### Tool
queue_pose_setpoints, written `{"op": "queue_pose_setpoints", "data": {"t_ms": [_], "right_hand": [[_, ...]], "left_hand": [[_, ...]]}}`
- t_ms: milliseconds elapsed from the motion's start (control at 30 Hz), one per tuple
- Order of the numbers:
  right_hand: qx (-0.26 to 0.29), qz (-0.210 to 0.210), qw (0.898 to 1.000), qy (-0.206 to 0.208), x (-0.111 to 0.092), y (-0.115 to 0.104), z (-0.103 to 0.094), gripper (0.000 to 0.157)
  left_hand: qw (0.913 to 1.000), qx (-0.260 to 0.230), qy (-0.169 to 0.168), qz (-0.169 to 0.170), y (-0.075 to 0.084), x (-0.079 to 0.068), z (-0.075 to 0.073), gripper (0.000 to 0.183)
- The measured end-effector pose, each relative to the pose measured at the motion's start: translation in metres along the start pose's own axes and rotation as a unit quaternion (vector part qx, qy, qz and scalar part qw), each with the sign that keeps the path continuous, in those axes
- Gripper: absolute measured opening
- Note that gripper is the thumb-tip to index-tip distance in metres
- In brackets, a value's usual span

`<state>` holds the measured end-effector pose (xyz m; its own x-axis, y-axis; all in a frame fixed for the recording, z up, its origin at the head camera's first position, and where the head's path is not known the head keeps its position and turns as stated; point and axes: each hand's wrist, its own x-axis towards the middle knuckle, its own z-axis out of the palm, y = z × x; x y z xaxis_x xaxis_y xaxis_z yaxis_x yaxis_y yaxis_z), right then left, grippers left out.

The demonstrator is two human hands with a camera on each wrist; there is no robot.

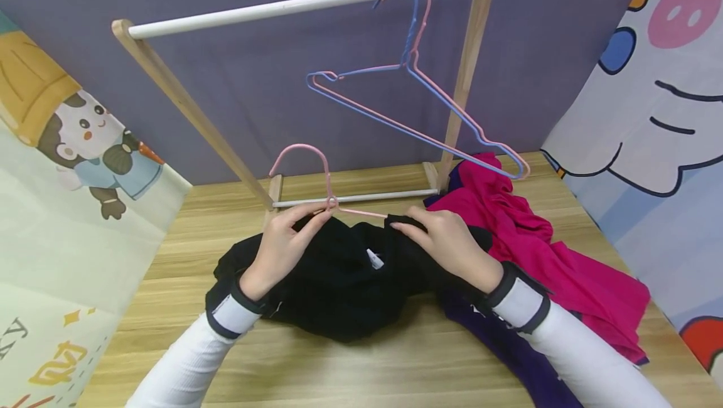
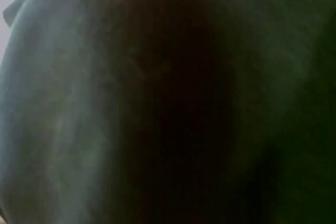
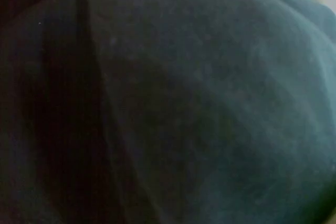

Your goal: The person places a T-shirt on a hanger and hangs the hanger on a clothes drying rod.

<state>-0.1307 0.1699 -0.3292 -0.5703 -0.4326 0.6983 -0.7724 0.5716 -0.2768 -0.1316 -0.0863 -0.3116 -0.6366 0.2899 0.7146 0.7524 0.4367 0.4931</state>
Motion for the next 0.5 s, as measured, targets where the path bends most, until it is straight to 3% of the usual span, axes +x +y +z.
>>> {"op": "queue_pose_setpoints", "data": {"t_ms": [200,500], "right_hand": [[0.02,0.031,0.999,0.019,-0.001,0.004,-0.011,0.023],[0.015,0.026,0.998,0.057,-0.001,0.009,-0.024,0.023]], "left_hand": [[0.9994,0.034,0.0,-0.004,-0.005,-0.004,-0.012,0.014],[0.9972,0.07,-0.024,0.011,-0.012,-0.003,-0.028,0.017]]}}
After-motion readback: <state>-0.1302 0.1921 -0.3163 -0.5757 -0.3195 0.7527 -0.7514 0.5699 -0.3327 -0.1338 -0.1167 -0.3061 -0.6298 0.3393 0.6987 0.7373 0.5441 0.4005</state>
